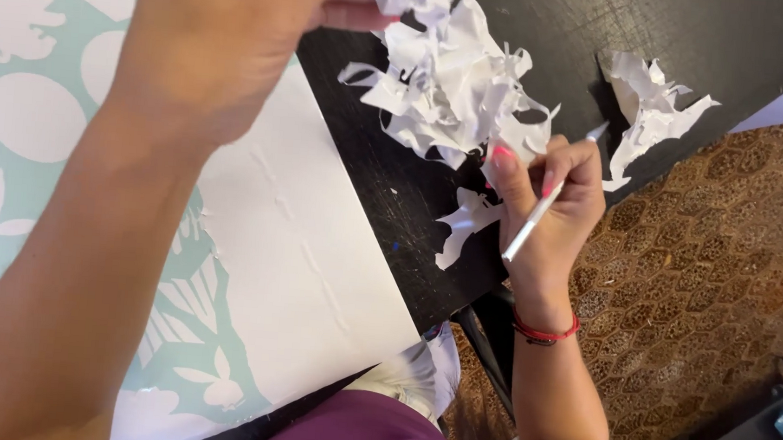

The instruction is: Weeding excess vinyl from a cut decal sheet using a craft knife and fingers

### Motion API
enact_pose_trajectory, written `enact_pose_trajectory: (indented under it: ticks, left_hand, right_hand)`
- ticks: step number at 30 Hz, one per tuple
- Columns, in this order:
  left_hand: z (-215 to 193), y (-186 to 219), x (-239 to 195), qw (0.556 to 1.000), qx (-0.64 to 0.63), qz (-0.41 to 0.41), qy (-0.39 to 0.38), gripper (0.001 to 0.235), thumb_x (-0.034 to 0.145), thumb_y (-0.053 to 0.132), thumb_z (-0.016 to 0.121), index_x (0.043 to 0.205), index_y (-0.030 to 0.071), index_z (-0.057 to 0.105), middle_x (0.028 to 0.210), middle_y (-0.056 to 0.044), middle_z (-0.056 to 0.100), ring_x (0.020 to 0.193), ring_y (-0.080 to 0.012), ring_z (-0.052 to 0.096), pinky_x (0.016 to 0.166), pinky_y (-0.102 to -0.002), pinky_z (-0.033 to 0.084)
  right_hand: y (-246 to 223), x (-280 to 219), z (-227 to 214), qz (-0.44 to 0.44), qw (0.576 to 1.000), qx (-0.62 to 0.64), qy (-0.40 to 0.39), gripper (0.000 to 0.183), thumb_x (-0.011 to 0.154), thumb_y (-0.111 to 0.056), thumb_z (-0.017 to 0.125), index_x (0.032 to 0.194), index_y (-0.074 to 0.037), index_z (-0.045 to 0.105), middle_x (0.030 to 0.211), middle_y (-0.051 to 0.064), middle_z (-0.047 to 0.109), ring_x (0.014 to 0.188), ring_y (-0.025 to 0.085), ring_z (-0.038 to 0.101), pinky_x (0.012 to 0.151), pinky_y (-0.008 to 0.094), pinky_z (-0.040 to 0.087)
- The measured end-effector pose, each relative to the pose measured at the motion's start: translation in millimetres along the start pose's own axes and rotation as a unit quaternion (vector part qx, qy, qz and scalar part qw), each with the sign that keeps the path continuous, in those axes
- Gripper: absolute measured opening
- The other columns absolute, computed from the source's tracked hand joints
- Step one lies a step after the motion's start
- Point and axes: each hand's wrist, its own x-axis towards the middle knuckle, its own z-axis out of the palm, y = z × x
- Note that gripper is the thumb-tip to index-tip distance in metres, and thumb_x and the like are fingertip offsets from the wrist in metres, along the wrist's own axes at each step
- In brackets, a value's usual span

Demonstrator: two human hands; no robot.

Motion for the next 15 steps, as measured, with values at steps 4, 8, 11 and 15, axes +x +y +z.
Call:
enact_pose_trajectory:
  ticks: [4,8,11,15]
  left_hand:
    - [-1.3,13.3,-10.7,0.998,-0.005,-0.068,-0.011,0.015,0.105,0.027,0.063,0.11,0.015,0.071,0.107,0.005,0.077,0.102,-0.0101,0.083,0.099,-0.026,0.077]
    - [-2.9,11.6,-11.8,0.997,-0.016,-0.065,-0.04,0.017,0.105,0.028,0.064,0.116,0.017,0.07,0.108,0.007,0.075,0.103,-0.0075,0.079,0.105,-0.028,0.074]
    - [1.2,13.6,-11.4,0.995,-0.044,-0.055,-0.07,0.027,0.104,0.031,0.06,0.123,0.014,0.069,0.123,-0.001,0.077,0.114,-0.0124,0.08,0.105,-0.028,0.072]
    - [11.3,0.3,-12.2,0.984,-0.121,-0.116,-0.065,0.024,0.103,0.017,0.059,0.119,0.004,0.071,0.113,-0.007,0.08,0.099,-0.0146,0.082,0.093,-0.025,0.072]
  right_hand:
    - [-1.8,-5.4,-1.0,-0.032,0.999,0.024,-0.014,0.039,0.095,-0.014,0.079,0.088,-0.02,0.042,0.081,-0.005,0.045,0.071,0.004,0.04,0.061,0.017,0.042]
    - [7.1,-5.9,-6.4,-0.111,0.986,-0.107,0.067,0.042,0.089,-0.02,0.086,0.092,-0.017,0.044,0.093,0.001,0.051,0.086,0.013,0.046,0.078,0.025,0.04]
    - [9.5,-1.5,-15.2,-0.178,0.981,-0.031,0.071,0.045,0.088,-0.031,0.086,0.111,-0.016,0.051,0.118,0.003,0.06,0.105,0.014,0.061,0.094,0.026,0.057]
    - [-14.1,11.2,-6.3,-0.333,0.935,-0.084,0.093,0.031,0.096,-0.019,0.083,0.112,-0.017,0.056,0.104,0.001,0.064,0.092,0.017,0.063,0.085,0.025,0.055]
